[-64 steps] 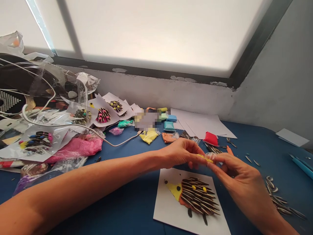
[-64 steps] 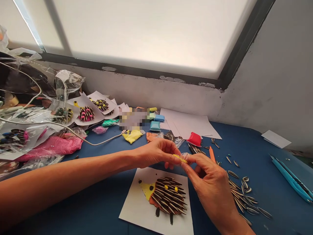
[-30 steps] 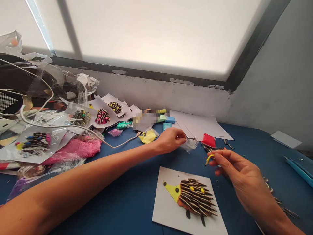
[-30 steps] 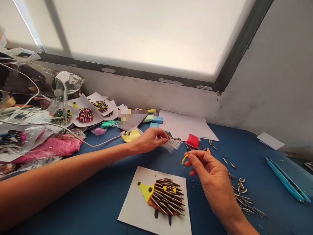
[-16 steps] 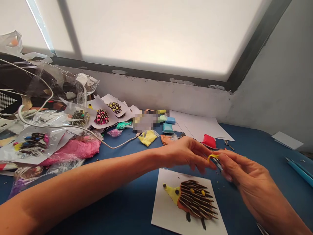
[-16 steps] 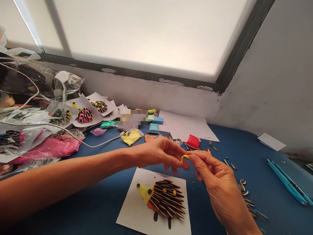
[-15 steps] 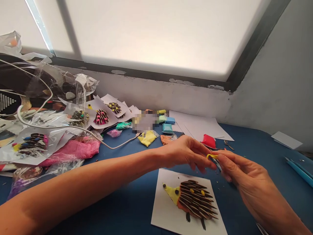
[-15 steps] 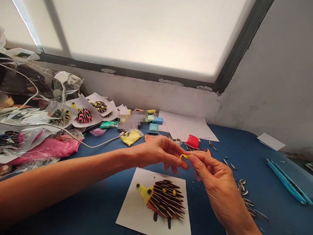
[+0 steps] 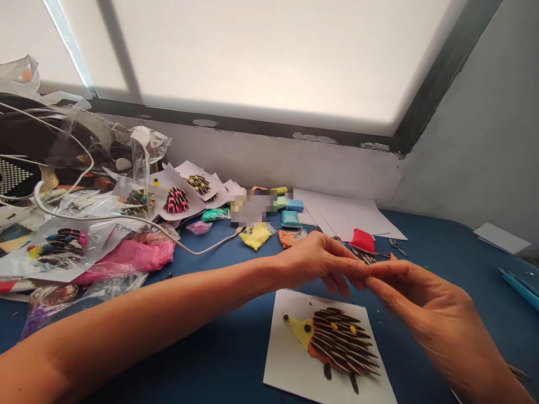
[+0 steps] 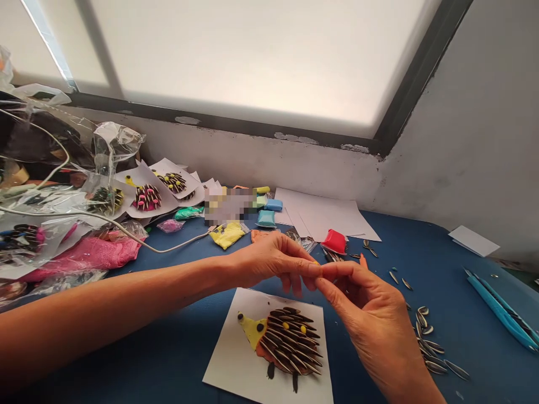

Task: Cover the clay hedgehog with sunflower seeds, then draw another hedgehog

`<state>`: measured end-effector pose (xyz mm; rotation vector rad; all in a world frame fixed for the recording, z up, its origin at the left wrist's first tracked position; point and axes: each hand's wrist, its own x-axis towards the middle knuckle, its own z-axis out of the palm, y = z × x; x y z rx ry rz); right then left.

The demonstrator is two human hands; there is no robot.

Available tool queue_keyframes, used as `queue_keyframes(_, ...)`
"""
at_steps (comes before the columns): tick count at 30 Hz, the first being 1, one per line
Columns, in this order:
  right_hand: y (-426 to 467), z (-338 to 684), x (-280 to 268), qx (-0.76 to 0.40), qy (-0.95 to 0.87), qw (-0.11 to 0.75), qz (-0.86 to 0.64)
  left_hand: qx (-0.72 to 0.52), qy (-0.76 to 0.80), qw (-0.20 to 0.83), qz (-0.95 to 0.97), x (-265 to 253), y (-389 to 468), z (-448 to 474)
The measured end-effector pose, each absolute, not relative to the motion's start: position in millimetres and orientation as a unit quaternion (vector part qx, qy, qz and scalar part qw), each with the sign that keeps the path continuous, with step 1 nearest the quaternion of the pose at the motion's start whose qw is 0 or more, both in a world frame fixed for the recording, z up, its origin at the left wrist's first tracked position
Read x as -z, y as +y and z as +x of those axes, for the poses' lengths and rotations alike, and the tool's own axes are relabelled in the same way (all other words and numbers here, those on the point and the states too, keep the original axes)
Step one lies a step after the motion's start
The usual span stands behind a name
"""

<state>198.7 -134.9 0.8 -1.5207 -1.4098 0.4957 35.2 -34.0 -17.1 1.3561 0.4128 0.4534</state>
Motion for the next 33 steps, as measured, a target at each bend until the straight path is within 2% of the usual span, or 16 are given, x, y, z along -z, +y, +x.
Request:
queue_keyframes(5, -136, 198, 3, -0.177, -0.587, 0.480, -0.627, -0.200, 0.203, 0.736, 0.614, 13, -40, 37)
queue_keyframes(12, -142, 199, 3, -0.104, -0.650, 0.419, -0.625, -0.166, 0.167, 0.746, 0.623, 13, -44, 37)
queue_keyframes(18, -140, 208, -3, -0.135, -0.633, 0.440, -0.623, -0.188, 0.150, 0.735, 0.634, 15, -28, 30)
queue_keyframes(23, -143, 206, -14, -0.133, -0.589, 0.455, -0.654, -0.151, 0.094, 0.758, 0.628, 14, -23, 27)
queue_keyframes(26, -146, 206, -16, -0.137, -0.571, 0.464, -0.663, -0.145, 0.116, 0.759, 0.623, 11, -25, 26)
queue_keyframes(29, -145, 210, -13, -0.170, -0.573, 0.464, -0.654, -0.154, 0.149, 0.746, 0.630, 6, -27, 25)
queue_keyframes(33, -143, 213, -8, -0.189, -0.608, 0.443, -0.631, -0.138, 0.107, 0.755, 0.632, 4, -28, 23)
